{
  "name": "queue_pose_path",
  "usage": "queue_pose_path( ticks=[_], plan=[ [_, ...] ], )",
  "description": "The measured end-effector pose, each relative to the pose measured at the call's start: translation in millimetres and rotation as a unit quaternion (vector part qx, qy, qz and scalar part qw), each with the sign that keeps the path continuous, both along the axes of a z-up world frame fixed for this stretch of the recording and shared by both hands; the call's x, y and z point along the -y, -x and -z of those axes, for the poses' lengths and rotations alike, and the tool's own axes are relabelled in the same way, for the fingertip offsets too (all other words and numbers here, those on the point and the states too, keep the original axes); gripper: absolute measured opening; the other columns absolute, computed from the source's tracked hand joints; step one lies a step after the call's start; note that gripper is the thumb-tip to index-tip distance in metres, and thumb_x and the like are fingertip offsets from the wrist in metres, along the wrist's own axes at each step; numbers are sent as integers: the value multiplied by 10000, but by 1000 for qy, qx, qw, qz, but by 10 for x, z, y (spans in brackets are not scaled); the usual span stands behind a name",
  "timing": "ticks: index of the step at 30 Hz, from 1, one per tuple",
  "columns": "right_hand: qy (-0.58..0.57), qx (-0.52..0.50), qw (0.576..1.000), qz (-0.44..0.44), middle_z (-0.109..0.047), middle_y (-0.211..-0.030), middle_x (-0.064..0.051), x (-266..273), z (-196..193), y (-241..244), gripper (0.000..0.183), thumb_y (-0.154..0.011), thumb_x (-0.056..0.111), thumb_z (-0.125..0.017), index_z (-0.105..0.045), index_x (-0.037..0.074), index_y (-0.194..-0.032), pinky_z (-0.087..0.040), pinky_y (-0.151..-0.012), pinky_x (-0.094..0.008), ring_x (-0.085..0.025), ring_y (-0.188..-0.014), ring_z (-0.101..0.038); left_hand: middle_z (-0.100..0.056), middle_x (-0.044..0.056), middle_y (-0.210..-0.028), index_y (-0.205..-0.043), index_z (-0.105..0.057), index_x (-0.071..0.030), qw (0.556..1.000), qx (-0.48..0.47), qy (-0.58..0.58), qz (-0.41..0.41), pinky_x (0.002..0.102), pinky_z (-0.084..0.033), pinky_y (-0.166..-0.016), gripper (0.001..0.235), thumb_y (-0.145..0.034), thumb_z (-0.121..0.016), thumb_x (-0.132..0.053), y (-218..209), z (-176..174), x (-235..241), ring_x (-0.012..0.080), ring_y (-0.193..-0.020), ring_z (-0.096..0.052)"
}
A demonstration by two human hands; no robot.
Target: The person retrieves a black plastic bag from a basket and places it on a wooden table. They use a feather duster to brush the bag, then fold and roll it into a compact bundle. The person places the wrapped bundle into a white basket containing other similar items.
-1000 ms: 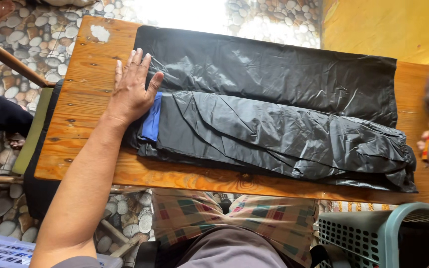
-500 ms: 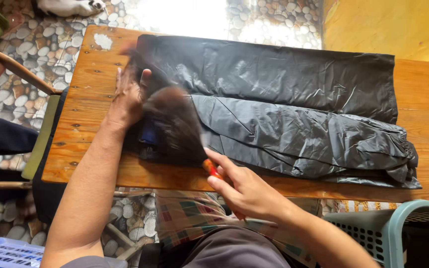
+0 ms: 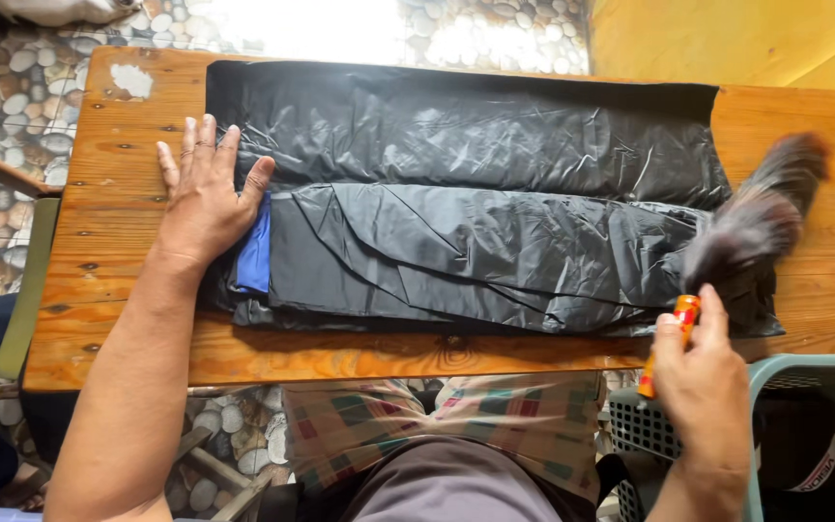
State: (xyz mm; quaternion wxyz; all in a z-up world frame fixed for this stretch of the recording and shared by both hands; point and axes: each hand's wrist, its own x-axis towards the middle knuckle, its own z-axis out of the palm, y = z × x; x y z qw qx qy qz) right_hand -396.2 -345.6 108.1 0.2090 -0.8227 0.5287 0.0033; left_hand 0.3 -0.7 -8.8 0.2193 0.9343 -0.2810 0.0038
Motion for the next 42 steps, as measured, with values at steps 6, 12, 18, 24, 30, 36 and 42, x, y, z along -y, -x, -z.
queue_pose_path(
  ticks=[6,12,18,24,30,36,42],
  plan=[
    [-181,35,951,-248,-726,-1014,-67,-867,13,-330,689,-932,401,-504,-345,375,-1602,-509,-867,-361,-274,-861,-680,-294,305,-1647,-1538,-480,-17,999,38,27,3,675,8,-1177,698,-1117,-292,-542,-76,146,-48,434,-1545,-172],
    [-235,54,944,-226,-666,-1129,10,-603,-39,-296,645,-915,363,-568,-480,389,-1553,-455,-894,-246,-149,-984,-586,-272,300,-1654,-1549,-454,-19,999,27,24,8,664,10,-1186,669,-1117,-312,-510,-36,82,-46,435,-1547,-162],
    [-16,155,988,-15,-722,-960,-108,116,286,105,669,-1058,329,-465,-312,85,-1662,-490,-780,-445,-299,-849,-666,-302,334,-1638,-1508,-514,92,988,119,52,83,650,-36,-1214,667,-1056,-587,-393,181,-375,-2,434,-1548,-199],
    [-101,530,842,16,-525,-868,-106,185,378,61,515,-1110,238,-456,-324,51,-1572,-433,-606,-244,-154,-694,-495,-536,253,-1443,-1429,-565,-25,940,41,48,334,529,-410,-1137,618,-900,-753,-282,743,-1016,429,385,-1335,-493],
    [-100,580,808,25,-503,-832,-85,132,307,49,521,-1082,251,-476,-374,79,-1562,-411,-560,-229,-129,-674,-475,-652,149,-1211,-1216,-652,-48,883,197,51,422,462,-490,-1030,431,-837,-796,-194,947,-932,840,343,-1081,-636],
    [-55,582,811,-3,-489,-837,-113,148,193,171,522,-1098,234,-462,-359,76,-1585,-416,-574,-242,-155,-687,-468,-678,124,-1170,-1172,-679,-62,880,177,78,434,451,-517,-949,305,-884,-669,-163,989,-1024,1012,336,-1016,-654],
    [-59,575,816,-6,-491,-836,-106,131,172,185,509,-1093,250,-469,-364,79,-1561,-419,-577,-237,-144,-687,-469,-686,140,-1227,-1213,-689,-61,879,170,70,439,461,-513,-994,529,-864,-819,-435,958,-932,1079,346,-1119,-653]
  ],
)
